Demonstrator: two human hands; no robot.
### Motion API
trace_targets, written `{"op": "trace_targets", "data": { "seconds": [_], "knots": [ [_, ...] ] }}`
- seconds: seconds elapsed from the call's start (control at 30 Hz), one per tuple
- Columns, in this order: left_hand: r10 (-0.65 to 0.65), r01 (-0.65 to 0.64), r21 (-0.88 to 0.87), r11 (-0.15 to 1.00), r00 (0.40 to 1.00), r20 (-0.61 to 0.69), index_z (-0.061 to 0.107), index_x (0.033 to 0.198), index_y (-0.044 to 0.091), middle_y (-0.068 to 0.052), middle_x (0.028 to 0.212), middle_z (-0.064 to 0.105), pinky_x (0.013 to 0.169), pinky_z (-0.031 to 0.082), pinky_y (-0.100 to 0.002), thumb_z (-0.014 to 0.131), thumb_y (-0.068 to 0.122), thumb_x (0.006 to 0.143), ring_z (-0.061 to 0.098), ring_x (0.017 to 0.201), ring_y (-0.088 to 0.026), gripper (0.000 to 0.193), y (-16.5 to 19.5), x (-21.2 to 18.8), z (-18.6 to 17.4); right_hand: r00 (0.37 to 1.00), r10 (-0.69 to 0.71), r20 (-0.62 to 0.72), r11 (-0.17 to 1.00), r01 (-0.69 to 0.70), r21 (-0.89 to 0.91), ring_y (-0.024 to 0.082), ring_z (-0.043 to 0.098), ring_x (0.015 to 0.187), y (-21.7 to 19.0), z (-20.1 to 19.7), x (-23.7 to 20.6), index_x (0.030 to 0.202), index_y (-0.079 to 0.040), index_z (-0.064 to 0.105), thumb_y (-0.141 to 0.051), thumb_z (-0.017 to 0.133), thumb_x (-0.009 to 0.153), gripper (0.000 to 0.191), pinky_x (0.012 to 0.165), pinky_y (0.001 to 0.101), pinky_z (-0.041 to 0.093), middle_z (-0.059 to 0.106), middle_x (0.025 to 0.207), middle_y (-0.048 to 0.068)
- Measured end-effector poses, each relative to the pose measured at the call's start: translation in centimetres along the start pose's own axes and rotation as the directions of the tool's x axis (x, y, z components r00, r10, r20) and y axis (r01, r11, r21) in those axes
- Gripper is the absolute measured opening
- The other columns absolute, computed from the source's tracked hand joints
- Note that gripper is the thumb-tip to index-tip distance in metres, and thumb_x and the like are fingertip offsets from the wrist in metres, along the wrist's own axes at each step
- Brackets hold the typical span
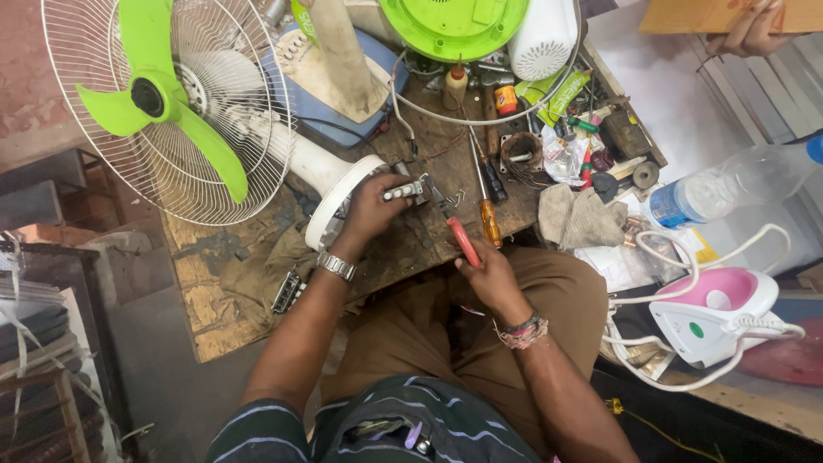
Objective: The person is repairing a table fan by connecting wires to a switch module. They use pliers to strip and secure the wires, then attach the switch to the fan's base.
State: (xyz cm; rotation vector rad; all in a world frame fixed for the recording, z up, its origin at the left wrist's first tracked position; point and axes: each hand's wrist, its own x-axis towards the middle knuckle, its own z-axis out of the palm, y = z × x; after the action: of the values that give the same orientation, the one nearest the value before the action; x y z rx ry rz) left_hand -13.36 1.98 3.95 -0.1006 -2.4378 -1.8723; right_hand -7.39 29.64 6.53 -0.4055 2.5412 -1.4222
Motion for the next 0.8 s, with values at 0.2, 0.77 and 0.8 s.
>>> {"op": "trace_targets", "data": {
  "seconds": [0.2, 0.77, 0.8],
  "knots": [
    [0.017, -0.020, 0.032, 0.999, 0.996, 0.091, 0.073, 0.118, 0.004, -0.004, 0.100, 0.073, 0.080, 0.053, -0.027, 0.078, 0.003, 0.080, 0.067, 0.091, -0.014, 0.039, -1.7, 0.7, -0.5, 0.985, -0.171, -0.036, 0.983, 0.168, -0.075, 0.039, 0.066, 0.106, -0.7, -1.5, -0.5, 0.123, -0.007, 0.070, -0.001, 0.067, 0.085, 0.039, 0.092, 0.0401, 0.052, 0.068, 0.112, 0.018],
    [0.101, -0.126, 0.183, 0.975, 0.985, 0.140, 0.072, 0.119, 0.005, -0.008, 0.104, 0.068, 0.085, 0.055, -0.035, 0.075, 0.001, 0.077, 0.068, 0.099, -0.021, 0.042, 1.3, -0.1, -1.2, 0.997, -0.062, 0.047, 0.996, 0.065, -0.053, 0.032, 0.069, 0.104, 2.2, -2.0, 0.1, 0.126, -0.002, 0.067, 0.002, 0.073, 0.081, 0.045, 0.091, 0.0352, 0.051, 0.070, 0.115, 0.017],
    [0.104, -0.122, 0.234, 0.965, 0.991, 0.087, 0.072, 0.118, 0.006, -0.008, 0.105, 0.068, 0.085, 0.055, -0.036, 0.074, 0.001, 0.079, 0.069, 0.098, -0.023, 0.040, 1.9, -0.3, -0.8, 0.995, 0.014, 0.095, 0.993, -0.025, 0.116, 0.028, 0.068, 0.103, 2.3, -1.7, 0.4, 0.129, -0.001, 0.066, 0.004, 0.070, 0.082, 0.048, 0.091, 0.0329, 0.052, 0.071, 0.117, 0.014]
  ]
}}
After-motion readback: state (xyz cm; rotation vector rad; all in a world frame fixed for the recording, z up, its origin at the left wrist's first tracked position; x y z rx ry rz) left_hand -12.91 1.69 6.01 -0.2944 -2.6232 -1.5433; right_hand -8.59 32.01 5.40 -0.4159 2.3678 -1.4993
